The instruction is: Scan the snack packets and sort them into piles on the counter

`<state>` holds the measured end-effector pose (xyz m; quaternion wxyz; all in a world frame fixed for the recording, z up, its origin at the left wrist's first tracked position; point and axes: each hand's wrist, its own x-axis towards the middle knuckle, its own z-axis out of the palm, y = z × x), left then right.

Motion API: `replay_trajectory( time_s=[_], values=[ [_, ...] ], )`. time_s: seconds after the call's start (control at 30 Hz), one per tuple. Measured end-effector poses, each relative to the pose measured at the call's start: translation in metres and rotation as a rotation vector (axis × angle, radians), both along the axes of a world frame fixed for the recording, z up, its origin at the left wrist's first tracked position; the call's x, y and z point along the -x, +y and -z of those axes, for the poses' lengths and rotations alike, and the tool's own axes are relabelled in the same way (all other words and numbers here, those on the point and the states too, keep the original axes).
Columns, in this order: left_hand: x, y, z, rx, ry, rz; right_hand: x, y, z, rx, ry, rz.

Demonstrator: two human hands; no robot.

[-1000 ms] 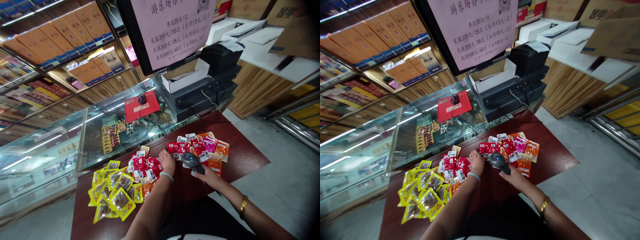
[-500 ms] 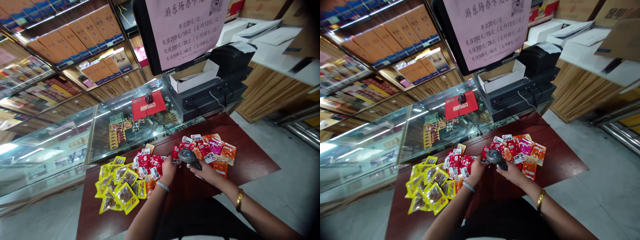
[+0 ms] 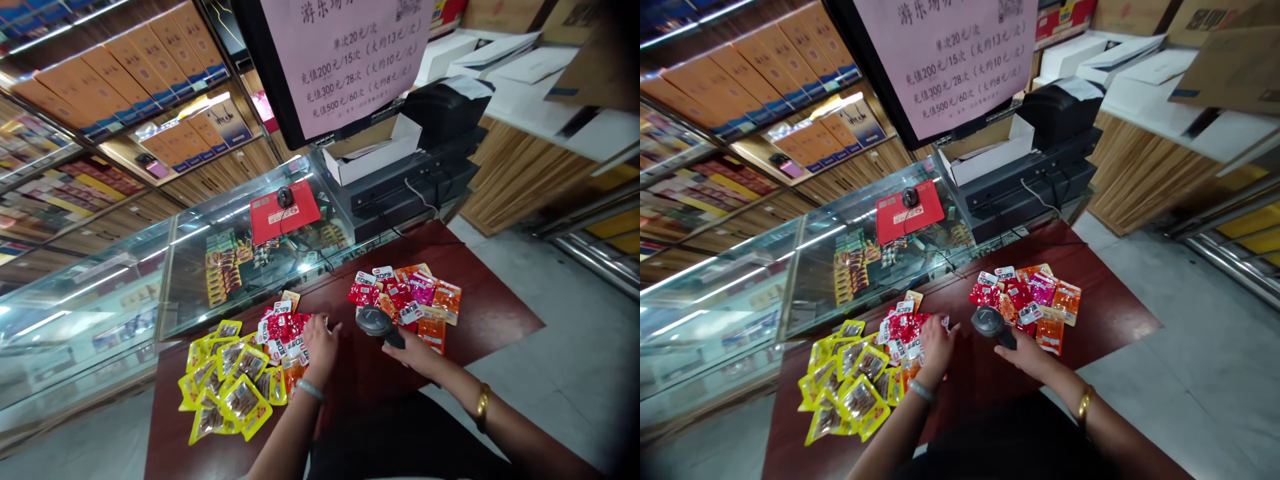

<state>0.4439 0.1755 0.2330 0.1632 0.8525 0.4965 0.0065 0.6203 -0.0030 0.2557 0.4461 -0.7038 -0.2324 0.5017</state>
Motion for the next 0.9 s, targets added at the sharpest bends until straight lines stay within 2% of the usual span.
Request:
replay_trajectory(
  time_s=[0.13, 0.2, 0.27, 0.4, 0.53, 0.77, 0.9],
  values=[
    [-0.075, -0.014, 0.018, 0.115, 0.067, 0.094, -0.008, -0.008, 0.004, 0.086, -0.004, 0.000],
    [-0.097, -0.016, 0.023, 0.141, 0.131, 0.077, -0.012, -0.012, 0.004, 0.087, -0.039, 0.026],
    [-0.104, -0.013, 0.025, 0.166, 0.148, 0.053, -0.016, -0.014, 0.003, 0.053, -0.096, 0.053],
    [-0.087, -0.001, 0.029, 0.274, 0.075, 0.067, -0.020, -0.014, 0.001, 0.032, -0.109, 0.083],
    [-0.057, 0.001, 0.034, 0.384, -0.014, -0.002, -0.018, -0.005, 0.001, 0.008, -0.070, 0.089],
    [-0.030, -0.012, 0.031, 0.380, -0.121, -0.053, -0.011, 0.014, -0.001, 0.004, -0.051, 0.041],
    [0.010, -0.003, 0.018, 0.389, -0.134, -0.124, -0.004, 0.019, -0.005, -0.036, -0.032, -0.040]
  ],
)
